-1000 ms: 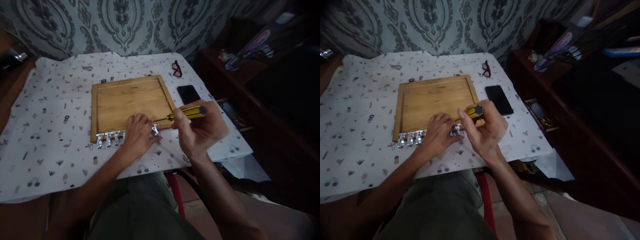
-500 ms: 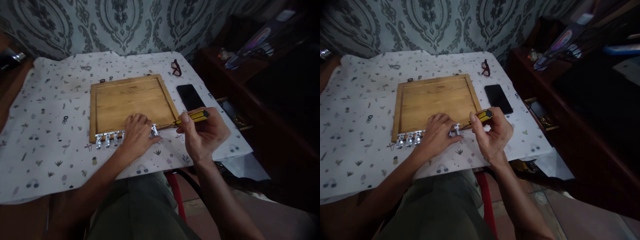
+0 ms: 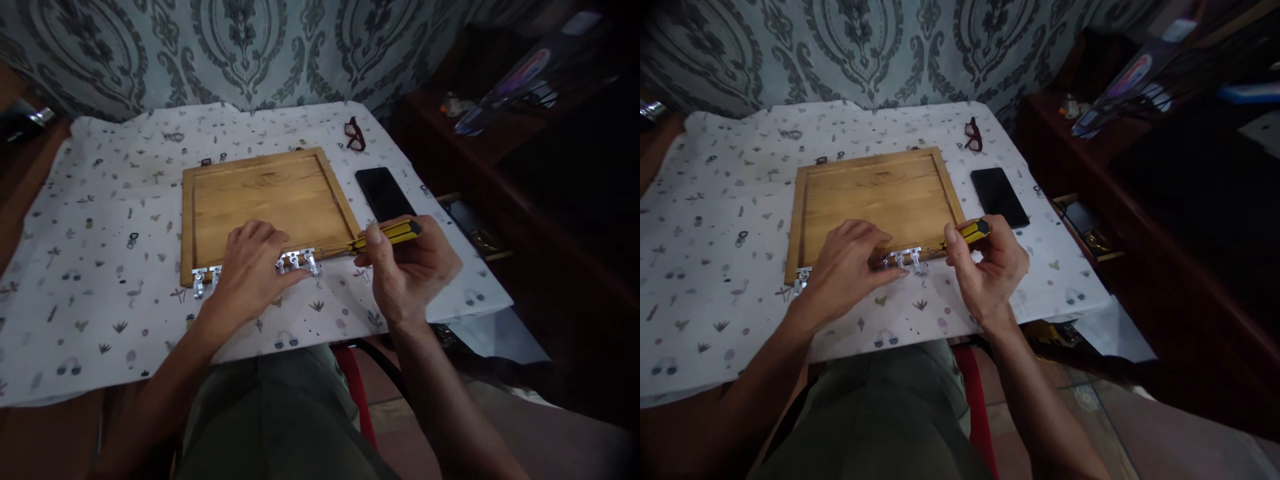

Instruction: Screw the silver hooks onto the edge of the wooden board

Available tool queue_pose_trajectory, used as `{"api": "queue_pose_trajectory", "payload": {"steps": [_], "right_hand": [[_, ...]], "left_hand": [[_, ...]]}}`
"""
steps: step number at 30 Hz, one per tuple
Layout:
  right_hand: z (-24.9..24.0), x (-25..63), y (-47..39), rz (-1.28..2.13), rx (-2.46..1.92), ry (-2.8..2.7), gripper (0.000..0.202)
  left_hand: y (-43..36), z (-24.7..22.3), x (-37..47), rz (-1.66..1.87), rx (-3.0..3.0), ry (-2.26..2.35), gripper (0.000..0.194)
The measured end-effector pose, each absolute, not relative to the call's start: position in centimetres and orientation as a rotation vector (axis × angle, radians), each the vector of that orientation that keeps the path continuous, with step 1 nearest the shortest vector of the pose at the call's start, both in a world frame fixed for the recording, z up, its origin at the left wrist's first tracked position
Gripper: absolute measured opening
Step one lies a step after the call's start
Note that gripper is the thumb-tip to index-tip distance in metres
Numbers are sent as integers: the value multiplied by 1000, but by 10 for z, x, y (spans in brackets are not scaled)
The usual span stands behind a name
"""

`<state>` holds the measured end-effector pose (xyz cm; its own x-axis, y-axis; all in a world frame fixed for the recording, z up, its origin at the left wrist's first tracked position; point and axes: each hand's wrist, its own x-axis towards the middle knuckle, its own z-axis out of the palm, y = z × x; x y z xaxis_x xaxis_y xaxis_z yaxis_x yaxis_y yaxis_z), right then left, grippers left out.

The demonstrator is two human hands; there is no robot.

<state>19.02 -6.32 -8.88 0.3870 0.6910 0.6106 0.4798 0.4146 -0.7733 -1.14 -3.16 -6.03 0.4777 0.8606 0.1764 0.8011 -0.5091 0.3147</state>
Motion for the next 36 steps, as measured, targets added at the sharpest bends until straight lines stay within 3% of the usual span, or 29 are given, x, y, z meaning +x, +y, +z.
{"api": "queue_pose_trajectory", "payload": {"steps": [11,28,36], "right_hand": [[-82,178,-53,199,-1135,-1182,25],[-100,181,-42,357,-1200,-1331,15],[-90,174,-44,337,-1196,-1237,26]], "left_hand": [[-49,-76,-31,536,2497,1424,36],[-89,-100,-94,1069,2622,1496,42],[-88,-117,-110,1279,2599,1513,29]]}}
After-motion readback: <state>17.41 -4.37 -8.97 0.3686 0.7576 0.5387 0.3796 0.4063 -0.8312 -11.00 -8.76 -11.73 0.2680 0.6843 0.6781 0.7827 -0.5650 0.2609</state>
